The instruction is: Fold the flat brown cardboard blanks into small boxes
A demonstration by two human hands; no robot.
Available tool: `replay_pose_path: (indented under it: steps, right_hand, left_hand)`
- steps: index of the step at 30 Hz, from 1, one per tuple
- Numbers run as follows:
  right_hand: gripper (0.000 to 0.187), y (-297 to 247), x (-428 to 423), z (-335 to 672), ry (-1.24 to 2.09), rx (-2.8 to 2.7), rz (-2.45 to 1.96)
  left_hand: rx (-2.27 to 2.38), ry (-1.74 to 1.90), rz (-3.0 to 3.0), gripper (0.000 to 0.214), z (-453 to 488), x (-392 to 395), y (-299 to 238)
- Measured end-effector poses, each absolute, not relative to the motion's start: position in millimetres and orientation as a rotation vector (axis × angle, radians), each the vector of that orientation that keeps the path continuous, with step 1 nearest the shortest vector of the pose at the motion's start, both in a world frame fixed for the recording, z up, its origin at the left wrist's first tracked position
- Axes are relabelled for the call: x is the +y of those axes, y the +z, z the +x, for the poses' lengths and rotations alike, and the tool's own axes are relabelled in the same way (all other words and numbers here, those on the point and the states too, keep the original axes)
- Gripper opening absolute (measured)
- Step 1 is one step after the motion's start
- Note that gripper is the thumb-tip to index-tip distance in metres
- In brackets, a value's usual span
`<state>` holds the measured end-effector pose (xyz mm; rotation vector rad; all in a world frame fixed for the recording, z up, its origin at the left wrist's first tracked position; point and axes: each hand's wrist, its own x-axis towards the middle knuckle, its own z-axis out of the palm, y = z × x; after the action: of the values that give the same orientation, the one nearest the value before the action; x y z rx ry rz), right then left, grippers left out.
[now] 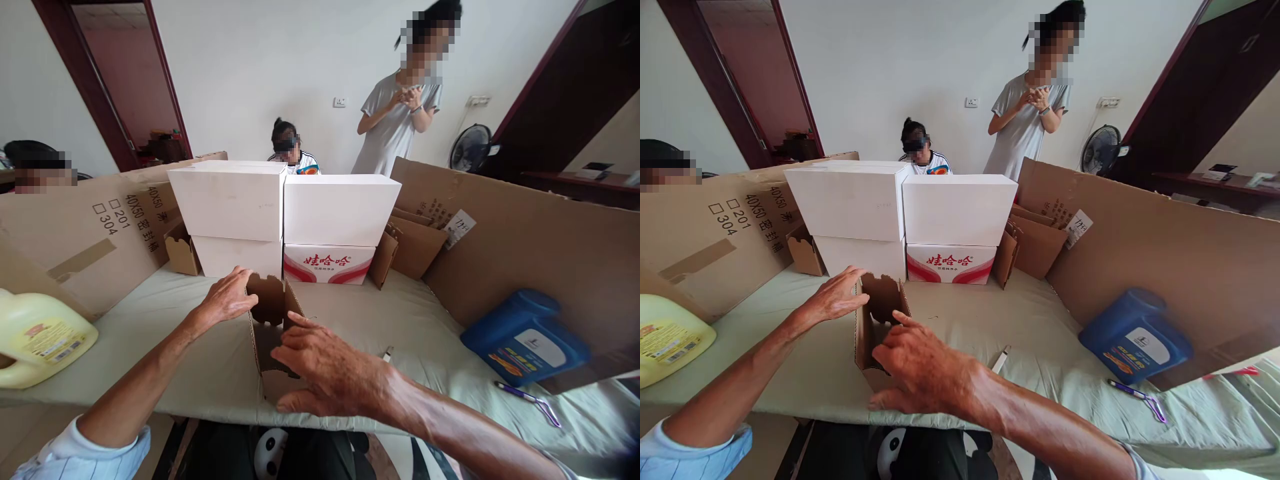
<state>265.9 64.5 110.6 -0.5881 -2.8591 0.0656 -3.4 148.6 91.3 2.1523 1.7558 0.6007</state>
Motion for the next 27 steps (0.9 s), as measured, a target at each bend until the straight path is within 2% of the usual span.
replay_pose_path:
  steps: [3,15,20,23,27]
  right_hand:
    - [0.015,98,55,271,-0.023,-2.967,-0.686]
    - [0.019,91,69,248,-0.001,-2.976,-0.931]
    - [0.013,78,63,252,-0.364,-2.651,-0.740]
    - [0.028,61,54,258,-0.501,-2.498,-0.541]
    - [0.026,41,49,262,-0.617,-2.391,-0.538]
  left_hand:
    - [1.714,0.546,2.231,0.046,-3,149,95]
    - [1.396,0.409,2.467,0.041,-8,145,101]
    - [1.343,0.313,2.442,0.046,-3,151,104]
    - [1.303,0.229,2.489,0.037,-2,155,106]
    - [1.280,0.292,2.477,0.015,0,157,108]
